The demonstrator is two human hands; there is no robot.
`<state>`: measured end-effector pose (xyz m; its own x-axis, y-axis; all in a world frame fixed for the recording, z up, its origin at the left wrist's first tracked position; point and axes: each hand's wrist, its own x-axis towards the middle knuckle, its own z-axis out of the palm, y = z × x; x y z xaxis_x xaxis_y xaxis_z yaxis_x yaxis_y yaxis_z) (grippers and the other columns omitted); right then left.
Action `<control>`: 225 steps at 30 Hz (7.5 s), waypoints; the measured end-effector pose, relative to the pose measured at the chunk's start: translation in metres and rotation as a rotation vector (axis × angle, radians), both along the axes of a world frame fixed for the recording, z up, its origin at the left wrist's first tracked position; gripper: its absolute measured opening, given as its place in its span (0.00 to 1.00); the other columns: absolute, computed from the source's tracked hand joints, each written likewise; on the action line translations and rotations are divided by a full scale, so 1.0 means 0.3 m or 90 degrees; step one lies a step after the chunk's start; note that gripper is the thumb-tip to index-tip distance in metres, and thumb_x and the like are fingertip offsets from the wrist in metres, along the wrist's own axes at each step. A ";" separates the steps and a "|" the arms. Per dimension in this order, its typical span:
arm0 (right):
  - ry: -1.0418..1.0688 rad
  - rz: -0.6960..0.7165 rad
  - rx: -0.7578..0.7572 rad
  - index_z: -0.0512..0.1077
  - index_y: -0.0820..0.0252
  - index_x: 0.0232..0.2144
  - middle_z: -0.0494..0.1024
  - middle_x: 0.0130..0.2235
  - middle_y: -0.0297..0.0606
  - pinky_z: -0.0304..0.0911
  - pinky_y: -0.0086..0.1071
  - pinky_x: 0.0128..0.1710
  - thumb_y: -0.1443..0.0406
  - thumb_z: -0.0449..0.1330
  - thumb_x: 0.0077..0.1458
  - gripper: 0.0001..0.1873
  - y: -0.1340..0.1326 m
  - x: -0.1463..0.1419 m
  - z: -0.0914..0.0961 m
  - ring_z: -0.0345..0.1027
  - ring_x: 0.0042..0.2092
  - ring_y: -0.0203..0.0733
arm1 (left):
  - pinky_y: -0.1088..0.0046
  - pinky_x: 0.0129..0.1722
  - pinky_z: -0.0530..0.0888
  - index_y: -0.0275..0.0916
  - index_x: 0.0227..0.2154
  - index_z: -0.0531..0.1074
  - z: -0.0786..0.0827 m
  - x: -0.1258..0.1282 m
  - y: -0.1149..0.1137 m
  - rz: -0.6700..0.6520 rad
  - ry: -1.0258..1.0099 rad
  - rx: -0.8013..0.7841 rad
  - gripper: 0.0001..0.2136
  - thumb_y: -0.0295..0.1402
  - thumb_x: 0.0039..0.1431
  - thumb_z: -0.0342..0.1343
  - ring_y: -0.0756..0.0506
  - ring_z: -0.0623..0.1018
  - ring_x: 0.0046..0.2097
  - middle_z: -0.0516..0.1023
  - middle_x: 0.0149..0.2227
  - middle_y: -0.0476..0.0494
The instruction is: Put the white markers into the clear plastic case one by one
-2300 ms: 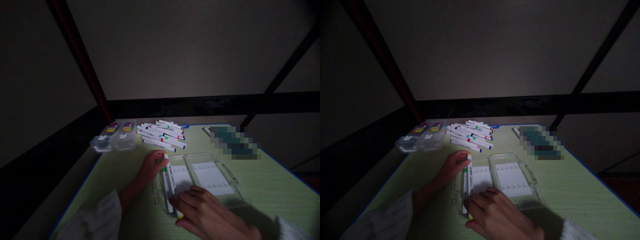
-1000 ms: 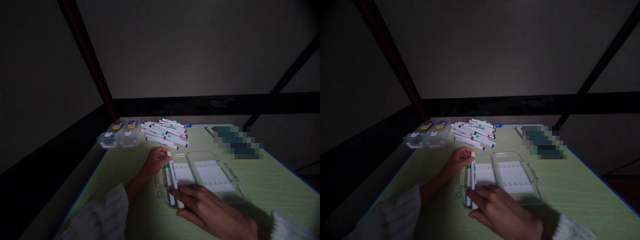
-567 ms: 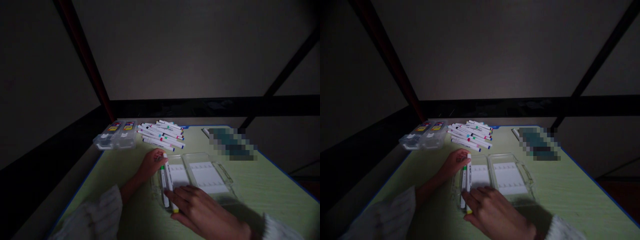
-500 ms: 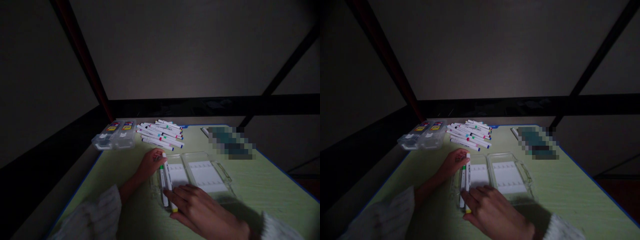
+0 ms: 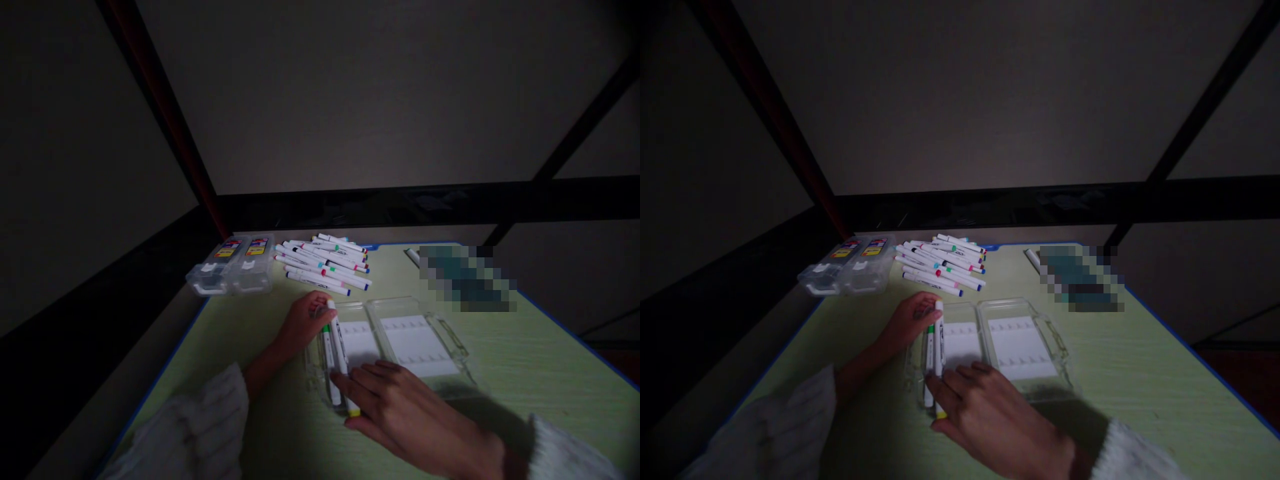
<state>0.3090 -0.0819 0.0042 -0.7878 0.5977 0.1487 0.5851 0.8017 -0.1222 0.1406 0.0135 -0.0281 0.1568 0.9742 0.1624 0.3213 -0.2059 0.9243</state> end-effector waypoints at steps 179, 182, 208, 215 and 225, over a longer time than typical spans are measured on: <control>-0.046 -0.761 0.059 0.67 0.59 0.25 0.72 0.25 0.46 0.45 0.30 0.17 0.53 0.46 0.52 0.18 0.227 0.404 -0.050 0.67 0.27 0.50 | 0.81 0.24 0.61 0.35 0.18 0.68 0.037 -0.040 0.012 0.145 -0.541 -0.129 0.07 0.22 0.30 0.58 0.57 0.68 0.23 0.71 0.20 0.53; -0.047 -0.764 0.062 0.67 0.59 0.25 0.72 0.25 0.46 0.46 0.30 0.18 0.53 0.46 0.52 0.19 0.228 0.402 -0.050 0.67 0.27 0.50 | 0.81 0.24 0.61 0.35 0.18 0.68 0.035 -0.041 0.013 0.143 -0.541 -0.128 0.07 0.22 0.30 0.58 0.57 0.68 0.23 0.71 0.20 0.53; 0.004 -0.772 0.015 0.68 0.58 0.23 0.71 0.23 0.43 0.49 0.31 0.18 0.50 0.51 0.48 0.19 0.243 0.424 -0.067 0.67 0.25 0.49 | 0.82 0.24 0.61 0.35 0.18 0.68 0.031 -0.041 0.013 0.131 -0.552 -0.137 0.07 0.22 0.31 0.58 0.57 0.68 0.23 0.70 0.19 0.53; -0.007 -0.785 -0.004 0.68 0.58 0.24 0.72 0.25 0.45 0.49 0.31 0.18 0.49 0.50 0.48 0.20 0.240 0.419 -0.056 0.67 0.27 0.50 | 0.82 0.24 0.62 0.35 0.18 0.68 0.028 -0.041 0.016 0.127 -0.554 -0.136 0.07 0.22 0.31 0.58 0.56 0.68 0.23 0.70 0.19 0.53; -0.012 -0.801 -0.022 0.69 0.58 0.25 0.72 0.25 0.44 0.50 0.32 0.20 0.50 0.50 0.49 0.19 0.243 0.409 -0.052 0.67 0.28 0.49 | 0.82 0.24 0.62 0.34 0.19 0.67 0.031 -0.040 0.014 0.124 -0.550 -0.137 0.07 0.23 0.31 0.58 0.57 0.68 0.23 0.70 0.19 0.54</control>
